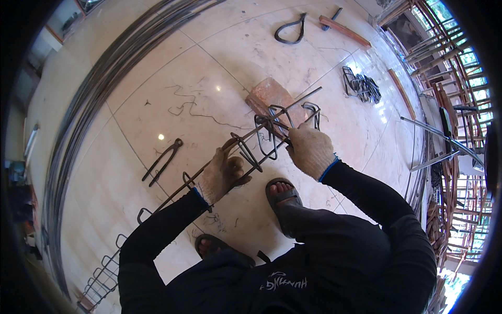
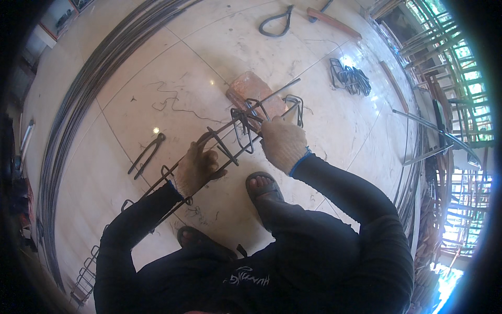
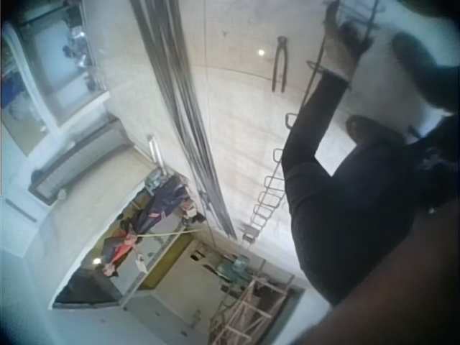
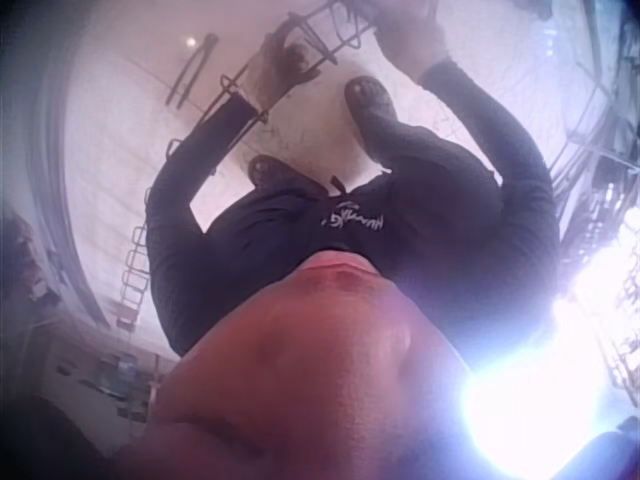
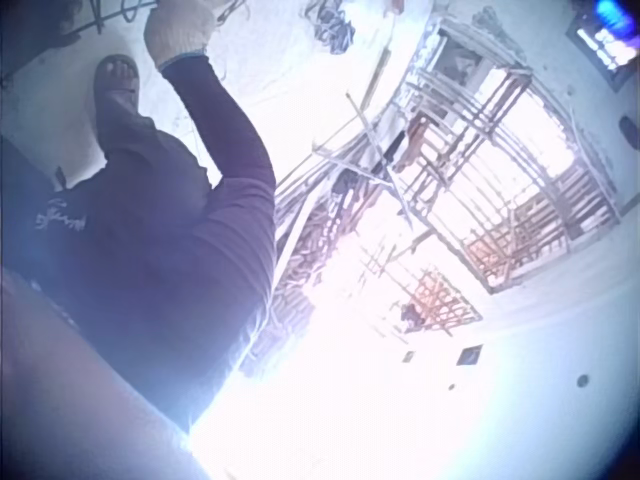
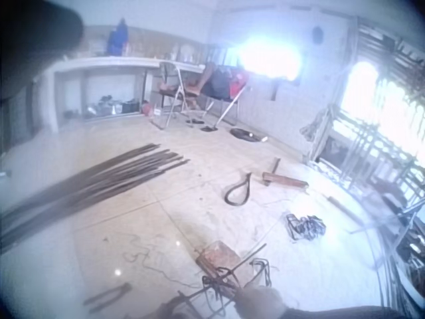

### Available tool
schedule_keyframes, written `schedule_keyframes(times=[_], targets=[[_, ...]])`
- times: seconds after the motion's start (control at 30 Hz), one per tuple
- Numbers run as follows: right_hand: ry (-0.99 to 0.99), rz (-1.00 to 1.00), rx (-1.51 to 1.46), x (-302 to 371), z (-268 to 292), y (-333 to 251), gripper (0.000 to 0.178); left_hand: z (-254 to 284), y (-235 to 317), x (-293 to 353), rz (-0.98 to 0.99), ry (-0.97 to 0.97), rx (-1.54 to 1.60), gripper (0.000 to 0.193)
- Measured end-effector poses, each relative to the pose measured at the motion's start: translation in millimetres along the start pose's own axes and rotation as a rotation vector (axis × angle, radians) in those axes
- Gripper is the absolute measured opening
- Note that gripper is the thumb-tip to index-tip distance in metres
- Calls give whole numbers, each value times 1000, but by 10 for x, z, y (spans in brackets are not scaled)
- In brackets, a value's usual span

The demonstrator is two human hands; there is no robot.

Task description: The person assembles a metal ladder-like frame on the floor, using pliers to bend and secure wire ties around the rungs. A coworker assists by holding the frame and using pliers to tighten connections.

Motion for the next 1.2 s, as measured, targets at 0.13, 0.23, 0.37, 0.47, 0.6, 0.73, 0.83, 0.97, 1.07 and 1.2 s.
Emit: schedule_keyframes(times=[0.13, 0.23, 0.37, 0.47, 0.6, 0.73, 0.83, 0.97, 1.07, 1.2], targets=[[-59, 29, 7, -21, 96, 23, 26, 36, -43, -24, 11, 9, 20, 65], [82, -75, -44, -84, 283, 319, 26, -33, -22, -14, 31, -12, 141, 60], [2, -36, -101, 4, 37, 45, 27, -60, -27, 28, 48, -9, 123, 60], [43, -171, -73, -10, 173, 406, 27, -68, -55, 38, 62, -10, 133, 59], [94, -163, -54, 157, 371, 274, 28, -290, 118, 192, 37, 20, 43, 59], [113, -209, -49, 217, 490, 438, 28, -297, 185, 205, -34, -1, -58, 75], [150, -291, 20, 292, 627, 645, 27, -453, 199, 293, 32, -39, 55, 87], [160, -201, -83, 276, 575, 558, 29, -401, 191, 293, 21, -27, 68, 90], [176, -335, -129, 173, 587, 856, 31, -371, 144, 242, 11, -38, 37, 89], [182, -189, -160, 197, 486, 596, 33, -319, 115, 220, 46, -37, 37, 88]])
Point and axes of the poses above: each hand's wrist, its own x-axis away from the middle knuckle, its own z-axis out of the back of the hand, y = z × x, the point moved 8 cm from there along -x, towards the middle knuckle, and after that the axes turned 11 degrees about z, right-handed, at the moved point
